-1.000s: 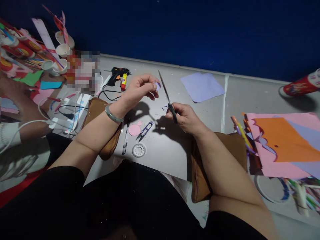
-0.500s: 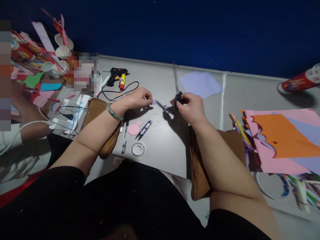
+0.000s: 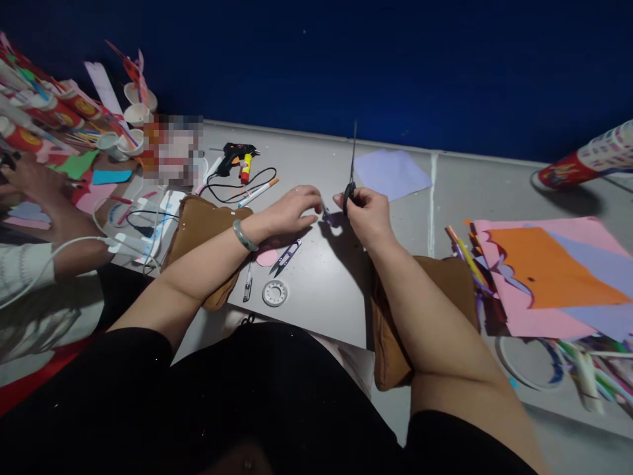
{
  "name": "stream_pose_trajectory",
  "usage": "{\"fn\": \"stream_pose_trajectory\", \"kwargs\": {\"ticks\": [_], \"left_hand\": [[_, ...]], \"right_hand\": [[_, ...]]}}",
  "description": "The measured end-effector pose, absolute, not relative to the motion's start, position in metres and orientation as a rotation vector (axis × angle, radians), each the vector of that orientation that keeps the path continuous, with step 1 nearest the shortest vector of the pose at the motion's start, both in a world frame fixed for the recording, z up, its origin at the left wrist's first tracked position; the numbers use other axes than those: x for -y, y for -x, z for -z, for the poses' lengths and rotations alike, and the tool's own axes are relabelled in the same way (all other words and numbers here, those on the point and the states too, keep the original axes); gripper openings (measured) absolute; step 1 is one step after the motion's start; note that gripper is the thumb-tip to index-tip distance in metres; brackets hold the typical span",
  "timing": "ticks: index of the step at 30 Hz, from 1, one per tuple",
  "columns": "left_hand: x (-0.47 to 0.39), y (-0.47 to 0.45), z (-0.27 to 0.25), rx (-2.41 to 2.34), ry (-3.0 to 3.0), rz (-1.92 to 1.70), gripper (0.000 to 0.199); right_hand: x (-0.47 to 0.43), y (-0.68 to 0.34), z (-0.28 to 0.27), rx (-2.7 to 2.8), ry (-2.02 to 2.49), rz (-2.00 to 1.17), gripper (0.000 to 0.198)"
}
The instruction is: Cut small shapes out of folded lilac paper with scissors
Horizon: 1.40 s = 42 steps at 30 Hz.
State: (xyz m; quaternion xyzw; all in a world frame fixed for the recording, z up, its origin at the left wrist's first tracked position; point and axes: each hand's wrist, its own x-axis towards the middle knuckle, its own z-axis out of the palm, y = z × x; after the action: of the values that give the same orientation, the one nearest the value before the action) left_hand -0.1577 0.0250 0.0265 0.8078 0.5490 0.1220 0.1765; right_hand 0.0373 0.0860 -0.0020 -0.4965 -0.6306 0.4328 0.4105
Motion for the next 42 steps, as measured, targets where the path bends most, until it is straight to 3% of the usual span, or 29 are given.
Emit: {"fn": "stream_pose_trajectory", "kwargs": {"ticks": [8,14,20,31,37,42], "left_hand": [[-0.024,0.146,-0.015,-1.376,-2.319,-0.213,0.038],[-0.036,0.156,-0.014,-1.336,-1.809,-0.738,0.042],[-0.034,0.163,-0.028,-0.986,-1.225,-1.068,0.029],[-0.028,0.158,-0.043,-0.876,-0.755,-0.873,0.017],[-0.027,0.152,-0.044,-0.944,-0.817,-0.817,0.013],[-0.026,0.15,-0.044,-1.126,-0.997,-1.014,0.009]], "right_hand": [[-0.088,-0.039,-0.004,1.447,1.184,-1.131,0.021],[-0.087,-0.04,-0.011,1.421,1.199,-1.14,0.025],[-0.083,-0.042,-0.015,1.418,1.163,-1.166,0.026],[-0.077,-0.044,-0.013,1.552,0.95,-1.262,0.026],[-0.076,-0.041,-0.018,1.513,0.981,-1.269,0.041],[-0.07,-0.041,-0.029,1.577,1.03,-1.357,0.045]]}}
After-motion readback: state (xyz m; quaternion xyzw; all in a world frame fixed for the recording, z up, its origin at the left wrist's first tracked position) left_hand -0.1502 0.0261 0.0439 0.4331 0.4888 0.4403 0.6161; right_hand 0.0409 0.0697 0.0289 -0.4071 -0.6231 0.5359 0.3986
